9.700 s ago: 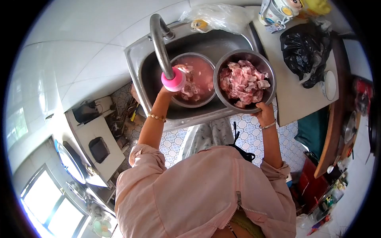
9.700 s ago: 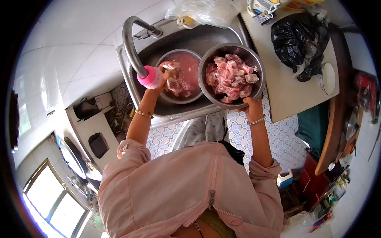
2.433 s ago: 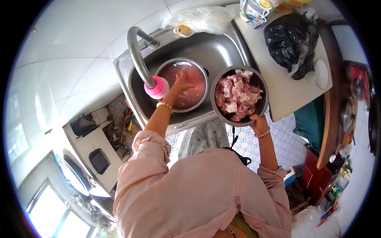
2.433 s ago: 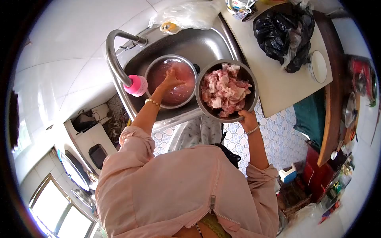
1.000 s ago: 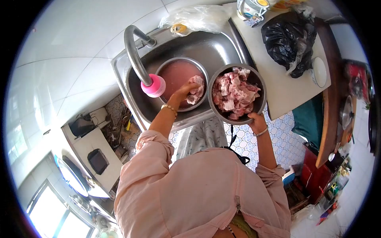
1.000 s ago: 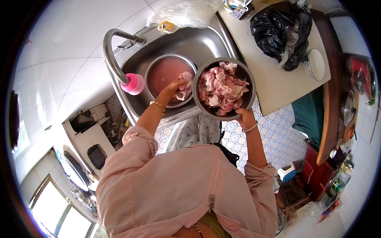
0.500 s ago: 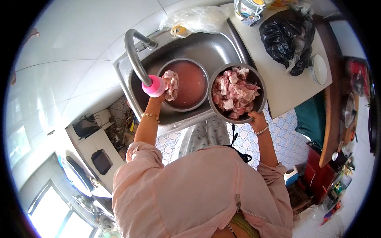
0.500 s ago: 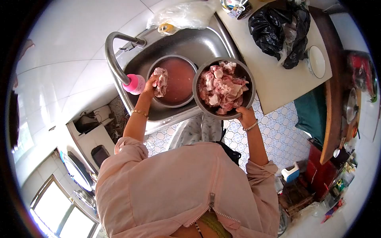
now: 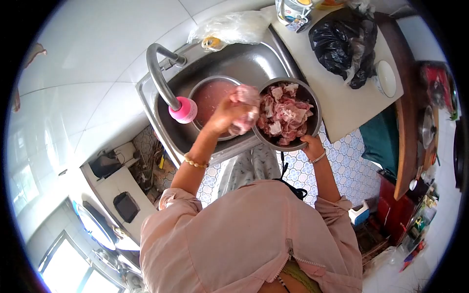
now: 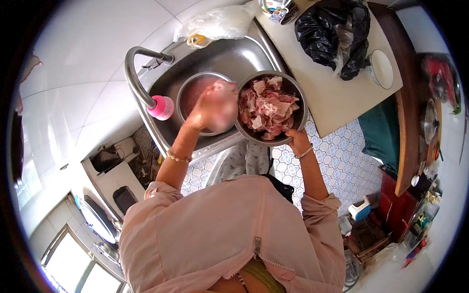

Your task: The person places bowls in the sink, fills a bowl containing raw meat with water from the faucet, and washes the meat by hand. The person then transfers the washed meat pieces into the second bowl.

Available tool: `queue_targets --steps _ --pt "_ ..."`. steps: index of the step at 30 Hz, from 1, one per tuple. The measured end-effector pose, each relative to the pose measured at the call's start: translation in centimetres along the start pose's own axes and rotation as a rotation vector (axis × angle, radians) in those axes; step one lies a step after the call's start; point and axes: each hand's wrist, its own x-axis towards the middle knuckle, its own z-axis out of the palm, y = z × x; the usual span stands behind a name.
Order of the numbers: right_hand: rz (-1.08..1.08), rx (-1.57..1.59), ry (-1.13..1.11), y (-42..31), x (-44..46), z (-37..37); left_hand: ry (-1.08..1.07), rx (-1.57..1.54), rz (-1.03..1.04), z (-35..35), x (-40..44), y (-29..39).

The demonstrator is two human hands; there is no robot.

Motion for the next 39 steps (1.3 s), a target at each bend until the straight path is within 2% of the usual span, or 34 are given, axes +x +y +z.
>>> queue_targets --steps 3,5,7,8,10,18,20,24,26,28,30,31,33,34,35,36,37,38,39 --pt "-0.022 -0.04 -0.02 0.3 0.4 -0.7 -0.162 0.451 0.015 5.8 0.9 4.7" --pt "-0.044 -0.104 -0.051 0.4 0.5 -0.9 -0.074 0.397 -0.037 8.9 1.4 4.4" --pt "-0.001 0.018 -0.022 0.4 0.4 -0.7 -0.095 0.86 0.429 11.1 1.9 3.3" --pt "0.001 0.018 -0.024 0.4 0.4 -0.6 -0.093 0.861 0.428 11.9 1.8 3.0" --pt "-0.027 0.023 0.013 0.4 0.4 -0.4 -0.09 1.237 0.418 13.5 1.3 2.6" --pt "-0.032 0.031 -0.074 0.1 0.2 -0.2 -0.139 1.332 0.305 14.4 1.9 1.8" --pt "-0.045 0.049 -0.079 -0.1 0.1 0.2 -0.158 1.213 0.333 14.1 1.8 2.0" --pt "-0.052 0.069 -0.063 -0.1 0.2 0.4 -0.135 1.26 0.397 13.2 0.2 3.4" --pt "-0.032 0.065 -0.136 0.2 0.6 -0.7 -0.167 1.325 0.42 12.1 -0.8 3.2" --pt "0.007 0.081 -0.076 0.1 0.3 -0.2 -0.116 1.29 0.496 10.8 -1.4 3.0" --pt "0.013 0.09 -0.02 0.0 0.1 0.0 -0.098 0.958 0.621 8.8 -2.3 3.0" --pt "0.032 0.034 -0.01 0.1 0.2 -0.7 0.028 0.856 0.662 7.5 -2.9 2.9" --pt "0.039 0.017 -0.012 0.4 0.5 -1.5 0.286 0.836 0.509 3.3 -3.7 1.4" --pt "0.037 0.004 -0.013 0.4 0.7 -1.7 0.333 1.002 0.446 0.1 -3.7 0.5" --pt "-0.022 -0.088 -0.062 0.6 0.7 -2.0 0.378 1.195 0.37 -4.6 -3.0 -3.4" --pt "-0.086 -0.177 -0.106 0.9 0.8 -2.4 0.462 1.094 0.111 -8.9 -2.6 -7.7" --pt "-0.083 -0.199 -0.125 0.9 0.7 -2.5 0.516 1.035 -0.011 -9.7 -3.0 -7.3" --pt "-0.082 -0.168 -0.169 0.8 0.6 -2.2 0.518 1.033 -0.013 -11.4 -2.9 -8.2" --pt "-0.079 -0.136 -0.212 0.6 0.5 -1.7 0.452 1.123 -0.146 -13.5 -2.3 -10.0"
